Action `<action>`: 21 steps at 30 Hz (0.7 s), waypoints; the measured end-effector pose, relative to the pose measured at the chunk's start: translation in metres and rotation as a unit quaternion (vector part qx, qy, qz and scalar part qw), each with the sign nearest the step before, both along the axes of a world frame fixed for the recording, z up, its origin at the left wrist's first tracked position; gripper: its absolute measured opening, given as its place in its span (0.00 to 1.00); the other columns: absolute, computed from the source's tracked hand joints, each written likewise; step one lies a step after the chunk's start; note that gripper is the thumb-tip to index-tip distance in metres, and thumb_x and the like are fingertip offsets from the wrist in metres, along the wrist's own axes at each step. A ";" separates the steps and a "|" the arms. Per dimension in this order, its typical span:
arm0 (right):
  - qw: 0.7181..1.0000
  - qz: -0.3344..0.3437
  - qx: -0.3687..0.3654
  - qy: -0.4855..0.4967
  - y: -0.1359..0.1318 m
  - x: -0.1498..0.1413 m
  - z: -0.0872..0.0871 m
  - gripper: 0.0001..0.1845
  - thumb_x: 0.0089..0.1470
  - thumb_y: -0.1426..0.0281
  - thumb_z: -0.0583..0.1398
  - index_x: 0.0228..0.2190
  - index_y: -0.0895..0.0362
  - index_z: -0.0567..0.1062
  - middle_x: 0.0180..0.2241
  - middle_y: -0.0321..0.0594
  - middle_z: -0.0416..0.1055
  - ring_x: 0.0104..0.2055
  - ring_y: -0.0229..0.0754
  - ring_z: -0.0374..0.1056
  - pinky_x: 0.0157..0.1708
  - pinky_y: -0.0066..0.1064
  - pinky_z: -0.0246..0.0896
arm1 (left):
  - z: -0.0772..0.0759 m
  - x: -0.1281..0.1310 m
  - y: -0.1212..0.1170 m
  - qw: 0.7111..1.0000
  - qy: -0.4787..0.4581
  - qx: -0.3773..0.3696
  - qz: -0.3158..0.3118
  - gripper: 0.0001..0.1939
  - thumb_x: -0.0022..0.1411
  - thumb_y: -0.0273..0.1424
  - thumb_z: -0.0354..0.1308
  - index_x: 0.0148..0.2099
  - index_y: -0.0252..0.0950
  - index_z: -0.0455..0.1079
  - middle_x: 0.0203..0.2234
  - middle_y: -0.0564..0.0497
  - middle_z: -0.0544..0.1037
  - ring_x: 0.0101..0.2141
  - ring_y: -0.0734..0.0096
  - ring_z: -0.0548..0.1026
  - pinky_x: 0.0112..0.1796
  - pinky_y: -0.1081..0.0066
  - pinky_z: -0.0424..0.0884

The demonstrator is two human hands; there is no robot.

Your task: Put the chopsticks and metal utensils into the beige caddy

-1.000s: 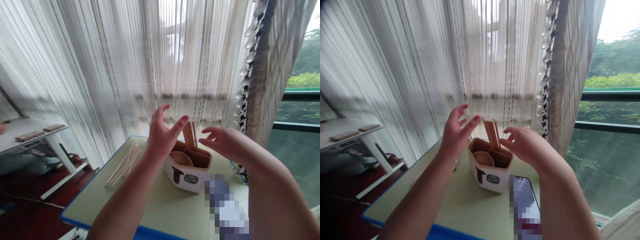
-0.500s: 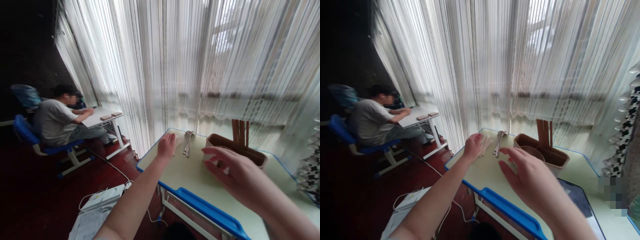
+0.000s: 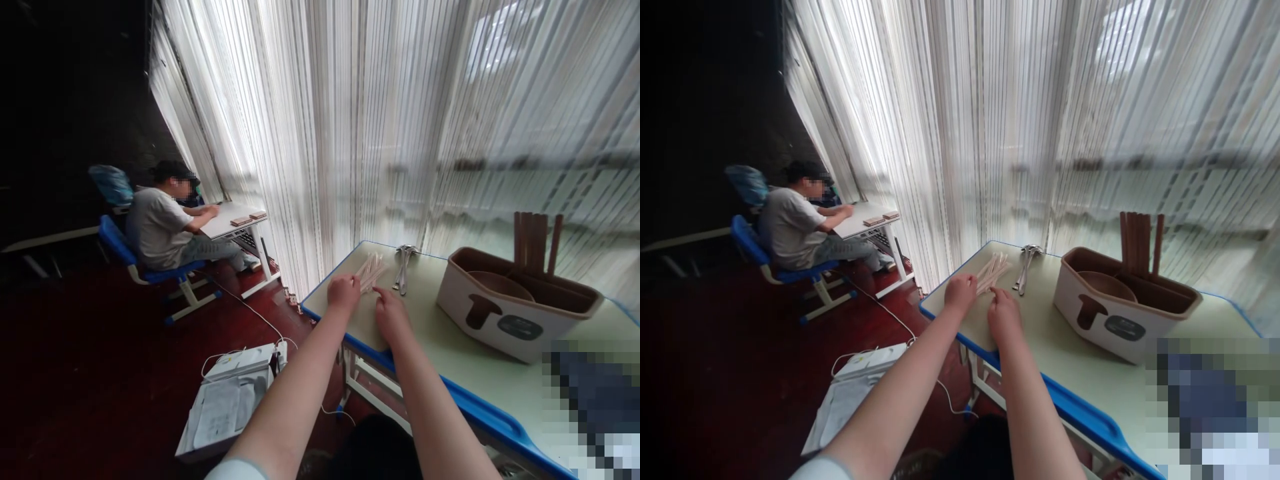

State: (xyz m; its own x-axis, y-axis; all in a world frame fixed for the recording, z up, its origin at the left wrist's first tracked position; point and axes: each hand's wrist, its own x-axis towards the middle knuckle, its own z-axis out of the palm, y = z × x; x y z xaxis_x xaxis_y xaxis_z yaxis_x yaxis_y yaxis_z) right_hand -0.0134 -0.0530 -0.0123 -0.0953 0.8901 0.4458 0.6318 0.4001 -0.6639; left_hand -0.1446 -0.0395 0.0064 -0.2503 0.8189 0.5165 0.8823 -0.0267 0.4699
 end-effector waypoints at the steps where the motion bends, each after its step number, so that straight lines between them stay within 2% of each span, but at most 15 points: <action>1: 0.999 -0.033 -0.013 0.001 -0.001 0.003 0.001 0.24 0.51 0.75 0.45 0.44 0.61 0.73 0.45 0.50 0.70 0.48 0.47 0.65 0.51 0.37 0.55 | 0.000 -0.002 0.000 1.000 -0.015 0.004 0.017 0.20 0.64 0.36 0.41 0.37 0.33 0.74 0.34 0.41 0.77 0.38 0.61 0.72 0.40 0.66 0.63; 4: 0.995 -0.099 -0.026 0.016 -0.002 0.009 0.003 0.24 0.48 0.78 0.45 0.43 0.63 0.74 0.43 0.53 0.71 0.46 0.50 0.66 0.49 0.38 0.56 | 0.000 -0.007 -0.002 0.997 -0.054 0.005 0.053 0.23 0.65 0.37 0.38 0.38 0.33 0.74 0.33 0.41 0.77 0.36 0.62 0.73 0.38 0.67 0.64; 9: 0.996 -0.091 -0.017 0.013 -0.003 0.009 0.002 0.21 0.46 0.79 0.48 0.36 0.60 0.77 0.38 0.50 0.74 0.44 0.50 0.67 0.47 0.36 0.58 | 0.003 -0.006 -0.003 0.998 -0.062 -0.008 -0.011 0.17 0.63 0.35 0.45 0.39 0.35 0.74 0.34 0.44 0.77 0.38 0.64 0.72 0.40 0.68 0.64; 12: 0.995 -0.093 -0.018 0.010 -0.004 0.008 0.003 0.21 0.47 0.79 0.48 0.35 0.61 0.77 0.37 0.51 0.74 0.43 0.50 0.68 0.46 0.37 0.58 | 0.004 -0.001 -0.003 0.999 -0.029 -0.024 -0.023 0.14 0.59 0.36 0.52 0.39 0.36 0.75 0.37 0.45 0.77 0.42 0.62 0.71 0.45 0.67 0.63; 15: 0.995 -0.096 -0.024 0.005 -0.005 0.008 0.003 0.19 0.47 0.77 0.48 0.35 0.62 0.77 0.37 0.51 0.74 0.42 0.50 0.67 0.46 0.37 0.57 | 0.003 0.004 -0.004 0.998 0.039 -0.044 -0.018 0.15 0.53 0.41 0.58 0.39 0.36 0.75 0.38 0.44 0.76 0.44 0.58 0.69 0.46 0.64 0.61; 18: 0.995 -0.100 -0.028 0.001 -0.005 0.004 0.003 0.18 0.47 0.77 0.50 0.34 0.61 0.77 0.37 0.51 0.74 0.43 0.50 0.67 0.47 0.36 0.56 | 0.000 0.007 -0.003 0.993 0.095 -0.071 -0.018 0.17 0.51 0.43 0.58 0.39 0.37 0.74 0.37 0.44 0.76 0.44 0.56 0.68 0.45 0.62 0.61; 21: 0.993 -0.113 -0.033 0.003 -0.003 0.001 0.001 0.18 0.45 0.78 0.50 0.35 0.63 0.76 0.37 0.52 0.74 0.44 0.50 0.66 0.48 0.36 0.56 | -0.003 0.007 -0.001 0.989 0.112 -0.094 -0.029 0.14 0.54 0.41 0.56 0.39 0.38 0.73 0.37 0.45 0.76 0.42 0.58 0.68 0.44 0.63 0.61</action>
